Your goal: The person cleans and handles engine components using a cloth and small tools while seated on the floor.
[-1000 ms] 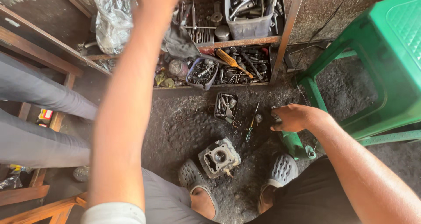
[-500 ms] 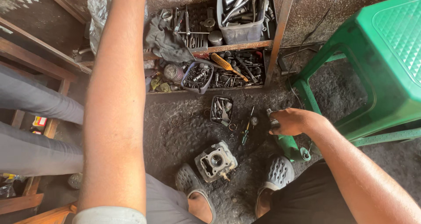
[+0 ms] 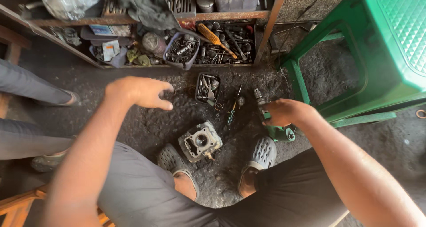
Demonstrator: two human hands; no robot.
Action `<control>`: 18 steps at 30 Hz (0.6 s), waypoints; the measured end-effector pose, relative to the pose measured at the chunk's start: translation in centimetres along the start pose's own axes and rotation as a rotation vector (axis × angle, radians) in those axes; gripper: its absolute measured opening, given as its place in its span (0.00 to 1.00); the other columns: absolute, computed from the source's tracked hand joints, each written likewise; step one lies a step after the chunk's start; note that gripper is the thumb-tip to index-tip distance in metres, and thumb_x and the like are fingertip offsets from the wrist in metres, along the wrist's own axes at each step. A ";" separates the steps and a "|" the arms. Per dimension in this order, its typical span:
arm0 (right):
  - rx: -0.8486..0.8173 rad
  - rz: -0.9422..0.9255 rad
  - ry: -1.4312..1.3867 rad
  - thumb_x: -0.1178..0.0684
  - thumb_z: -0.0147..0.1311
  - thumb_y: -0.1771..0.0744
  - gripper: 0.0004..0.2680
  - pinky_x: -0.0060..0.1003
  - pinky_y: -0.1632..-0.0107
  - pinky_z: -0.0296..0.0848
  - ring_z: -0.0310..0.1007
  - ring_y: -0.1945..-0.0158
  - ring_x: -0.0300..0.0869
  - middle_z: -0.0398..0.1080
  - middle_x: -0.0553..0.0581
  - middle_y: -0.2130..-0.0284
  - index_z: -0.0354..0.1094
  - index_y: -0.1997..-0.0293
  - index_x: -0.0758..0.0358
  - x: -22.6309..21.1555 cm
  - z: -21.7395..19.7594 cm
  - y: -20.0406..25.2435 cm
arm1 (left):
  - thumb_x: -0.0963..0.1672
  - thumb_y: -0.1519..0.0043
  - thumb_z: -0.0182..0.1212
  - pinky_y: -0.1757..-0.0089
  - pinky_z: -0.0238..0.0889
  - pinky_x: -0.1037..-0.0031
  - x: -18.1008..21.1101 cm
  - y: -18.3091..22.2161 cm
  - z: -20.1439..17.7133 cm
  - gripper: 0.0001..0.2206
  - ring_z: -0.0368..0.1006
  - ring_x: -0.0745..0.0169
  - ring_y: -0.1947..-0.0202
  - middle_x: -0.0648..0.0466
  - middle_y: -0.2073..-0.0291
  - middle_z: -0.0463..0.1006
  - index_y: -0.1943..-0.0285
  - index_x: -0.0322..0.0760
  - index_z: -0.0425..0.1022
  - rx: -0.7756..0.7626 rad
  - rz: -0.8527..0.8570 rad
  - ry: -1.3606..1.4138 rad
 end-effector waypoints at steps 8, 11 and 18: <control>-0.203 -0.077 0.213 0.40 0.50 0.30 0.18 0.46 0.43 0.76 0.77 0.44 0.53 0.76 0.62 0.49 0.73 0.45 0.66 -3.0 10.6 -8.2 | 0.56 0.40 0.63 0.38 0.60 0.55 -4.8 -5.1 6.0 0.35 0.65 0.42 0.33 0.44 0.31 0.67 0.25 0.44 0.59 0.079 -0.057 0.179; -0.255 -0.140 0.351 0.54 0.52 0.33 0.11 0.45 0.47 0.77 0.79 0.47 0.51 0.78 0.62 0.52 0.78 0.52 0.68 -2.6 13.4 -12.7 | 0.55 0.41 0.63 0.40 0.59 0.55 -3.3 -5.2 4.2 0.34 0.64 0.41 0.35 0.42 0.34 0.67 0.28 0.42 0.60 0.226 0.197 0.307; -0.063 -0.098 0.247 0.58 0.52 0.35 0.12 0.49 0.50 0.76 0.77 0.48 0.58 0.77 0.68 0.53 0.75 0.49 0.68 -4.7 7.6 -27.2 | 0.54 0.41 0.65 0.39 0.62 0.56 -4.8 -2.7 4.0 0.31 0.67 0.42 0.35 0.41 0.36 0.70 0.31 0.39 0.64 0.242 0.042 0.343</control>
Point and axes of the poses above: each hand's wrist, its own y-axis away from the middle knuckle, its own z-axis out of the palm, x = y × z, the point moved 10 cm from there along -y, towards the middle knuckle
